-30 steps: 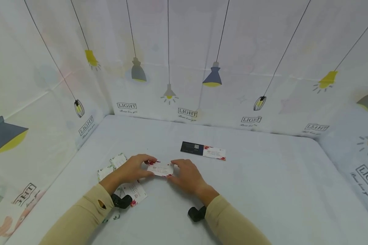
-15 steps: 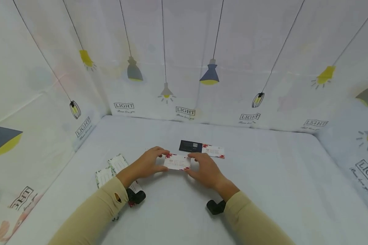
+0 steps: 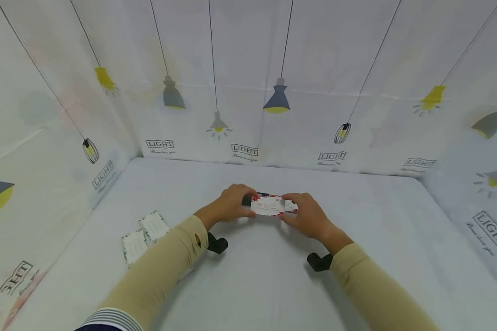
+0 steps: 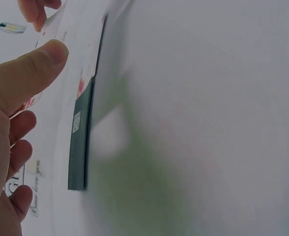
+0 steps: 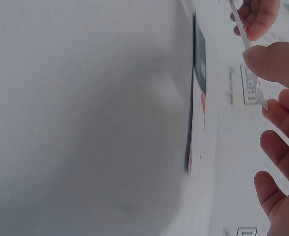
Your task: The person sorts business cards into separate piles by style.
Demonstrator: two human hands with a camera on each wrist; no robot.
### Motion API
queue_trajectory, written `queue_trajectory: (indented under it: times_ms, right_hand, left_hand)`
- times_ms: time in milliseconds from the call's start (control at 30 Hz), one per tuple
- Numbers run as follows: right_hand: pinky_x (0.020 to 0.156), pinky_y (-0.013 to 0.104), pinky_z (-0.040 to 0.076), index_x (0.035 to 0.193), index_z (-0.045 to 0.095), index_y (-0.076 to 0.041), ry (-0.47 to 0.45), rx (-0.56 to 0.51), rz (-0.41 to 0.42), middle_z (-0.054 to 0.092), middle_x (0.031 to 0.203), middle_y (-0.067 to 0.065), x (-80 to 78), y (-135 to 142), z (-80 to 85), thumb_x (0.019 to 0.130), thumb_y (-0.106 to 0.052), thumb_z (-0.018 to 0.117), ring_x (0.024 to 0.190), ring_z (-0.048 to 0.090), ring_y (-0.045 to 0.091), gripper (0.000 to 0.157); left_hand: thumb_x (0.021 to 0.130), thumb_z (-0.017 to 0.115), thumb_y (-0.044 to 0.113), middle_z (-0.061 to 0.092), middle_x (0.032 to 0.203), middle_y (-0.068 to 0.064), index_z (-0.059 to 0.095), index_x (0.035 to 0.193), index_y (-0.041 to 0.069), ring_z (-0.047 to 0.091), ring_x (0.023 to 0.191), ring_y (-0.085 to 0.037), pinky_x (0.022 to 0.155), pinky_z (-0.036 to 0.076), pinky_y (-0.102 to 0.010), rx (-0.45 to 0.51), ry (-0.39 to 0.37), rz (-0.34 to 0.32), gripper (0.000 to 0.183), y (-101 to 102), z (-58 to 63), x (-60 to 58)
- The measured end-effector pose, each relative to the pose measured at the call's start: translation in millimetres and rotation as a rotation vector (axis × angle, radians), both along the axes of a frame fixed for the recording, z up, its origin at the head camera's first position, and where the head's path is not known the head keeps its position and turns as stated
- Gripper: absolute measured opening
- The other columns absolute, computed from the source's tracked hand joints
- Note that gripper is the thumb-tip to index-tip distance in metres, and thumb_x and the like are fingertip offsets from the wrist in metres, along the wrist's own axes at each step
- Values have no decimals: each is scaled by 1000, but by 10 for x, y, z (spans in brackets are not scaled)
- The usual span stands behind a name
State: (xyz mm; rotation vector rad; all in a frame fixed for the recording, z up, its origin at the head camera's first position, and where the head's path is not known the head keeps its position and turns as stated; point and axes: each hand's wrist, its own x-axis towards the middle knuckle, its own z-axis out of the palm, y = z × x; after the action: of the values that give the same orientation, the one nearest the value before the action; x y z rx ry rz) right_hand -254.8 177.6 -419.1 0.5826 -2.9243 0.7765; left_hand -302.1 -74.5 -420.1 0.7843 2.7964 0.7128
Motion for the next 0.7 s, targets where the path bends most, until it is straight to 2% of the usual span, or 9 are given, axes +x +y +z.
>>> queue_trajectory:
  times_ms: [167, 333, 500, 700]
  right_hand:
    - [103, 53, 40, 137, 58, -5, -11, 14, -11, 58, 136, 16, -89, 178, -24, 90, -26, 75, 123, 48, 36, 54]
    - [102, 54, 40, 138, 58, -5, -35, 14, -46, 58, 134, 17, -188, 332, -64, 91, -26, 73, 122, 48, 37, 54]
    - [101, 55, 40, 138, 58, -7, -64, 20, -51, 58, 133, 18, -261, 427, -99, 92, -28, 72, 120, 48, 37, 53]
    - [102, 56, 40, 139, 57, -6, -124, 8, -64, 56, 133, 20, -313, 483, -145, 92, -26, 72, 121, 48, 38, 53]
  left_hand:
    - [85, 79, 44, 51, 144, -4, 57, 139, 18, 41, 131, -29, 104, 34, -52, -94, 16, -3, 63, 227, -49, -144]
    - [86, 76, 51, 48, 147, -4, 57, 138, 21, 39, 133, -31, 102, 34, -54, -161, 73, -1, 63, 415, -93, -250]
    - [86, 75, 52, 49, 146, -1, 59, 138, 21, 39, 132, -28, 102, 33, -54, -192, 106, 1, 62, 532, -145, -324]
    - [86, 75, 53, 53, 143, 0, 60, 138, 22, 39, 130, -27, 101, 31, -53, -208, 99, 1, 63, 613, -205, -372]
